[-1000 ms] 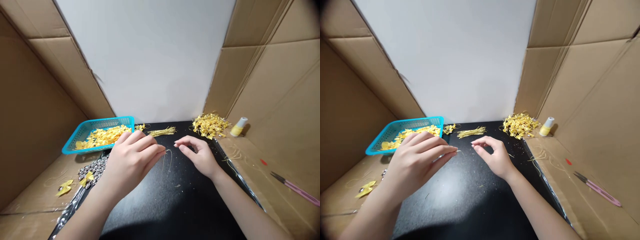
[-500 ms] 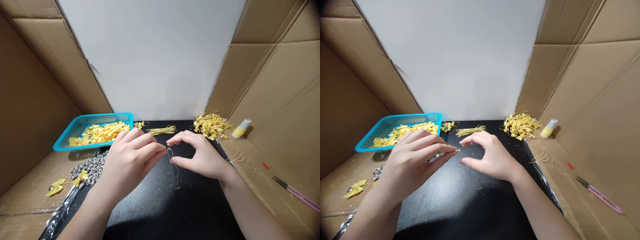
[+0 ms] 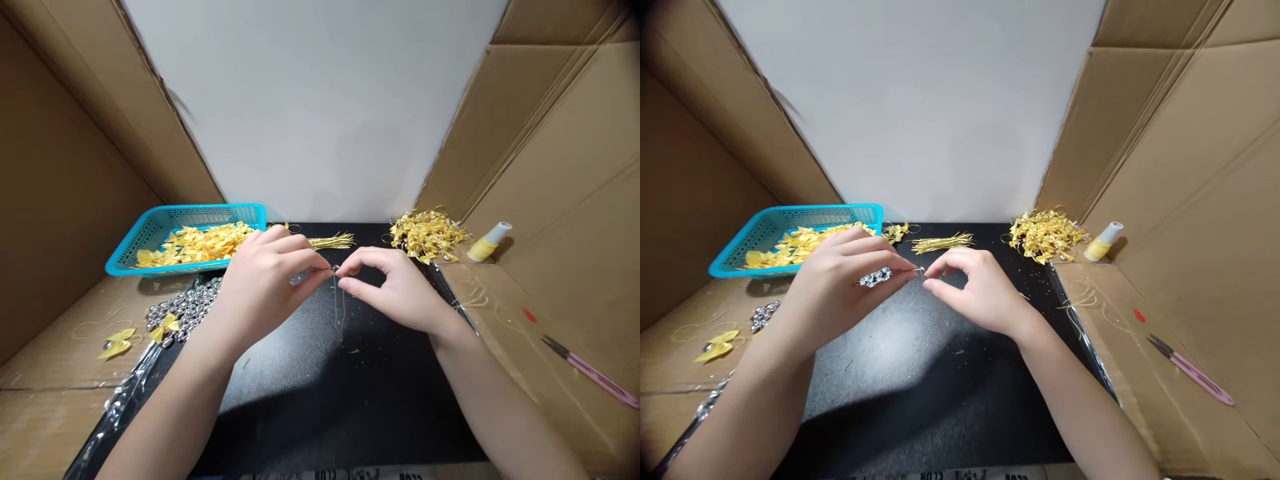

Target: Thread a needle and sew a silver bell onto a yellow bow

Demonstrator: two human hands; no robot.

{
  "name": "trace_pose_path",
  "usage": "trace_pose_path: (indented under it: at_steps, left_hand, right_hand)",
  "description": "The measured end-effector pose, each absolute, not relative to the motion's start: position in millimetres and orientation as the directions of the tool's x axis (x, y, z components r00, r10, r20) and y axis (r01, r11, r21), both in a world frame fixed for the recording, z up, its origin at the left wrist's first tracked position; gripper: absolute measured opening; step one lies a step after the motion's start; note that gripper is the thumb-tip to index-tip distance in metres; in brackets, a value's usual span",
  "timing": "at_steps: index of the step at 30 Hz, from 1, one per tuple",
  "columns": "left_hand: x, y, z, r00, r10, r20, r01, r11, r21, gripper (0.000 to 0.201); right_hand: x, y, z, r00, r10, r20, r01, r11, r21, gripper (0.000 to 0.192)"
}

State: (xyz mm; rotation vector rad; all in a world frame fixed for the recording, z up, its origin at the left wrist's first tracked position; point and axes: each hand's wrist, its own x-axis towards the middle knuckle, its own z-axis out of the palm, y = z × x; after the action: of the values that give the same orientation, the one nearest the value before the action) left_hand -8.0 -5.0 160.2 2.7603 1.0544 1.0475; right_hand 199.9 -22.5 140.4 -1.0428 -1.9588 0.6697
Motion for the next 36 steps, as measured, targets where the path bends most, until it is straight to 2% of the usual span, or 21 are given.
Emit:
trace_pose_path:
  at_steps: [3,6,20,28,36]
  left_hand:
    - [-5.7,-0.2,158.2,0.538,0.625,0.565,0.577,-0.762,0.293,0.014]
    - [-4.7,3.6,155.8,0.537,0.635,0.556,0.584,-0.755,0.298,0.013]
    - [-4.3,-0.8,161.0,0.519,0.554,0.651,0.695,-0.717,0.056,0.018]
    - [-3.6,-0.1,157.9,0.534,0.531,0.658,0.570,-0.801,0.184,0.014]
    - [-4.7,1.6,158.3,0.544,0.557,0.627,0.590,-0.786,0.187,0.017]
  right_hand:
    - [198.2,-17.8,136.3,-0.334,0.874,0.352,0.399,0.469,-0.788,0.007]
    - [196.9,-15.7,133.7,-0.315,0.884,0.346,0.390,0.453,-0.802,0.007]
    - [197.6,-17.1,135.3,-0.336,0.871,0.358,0.374,0.472,-0.798,0.005]
    - [198.4,-16.3,134.4,-0.314,0.881,0.353,0.378,0.457,-0.805,0.005]
    - [201.7,-10.2,127.9,-0.203,0.878,0.433,0.281,0.476,-0.833,0.018]
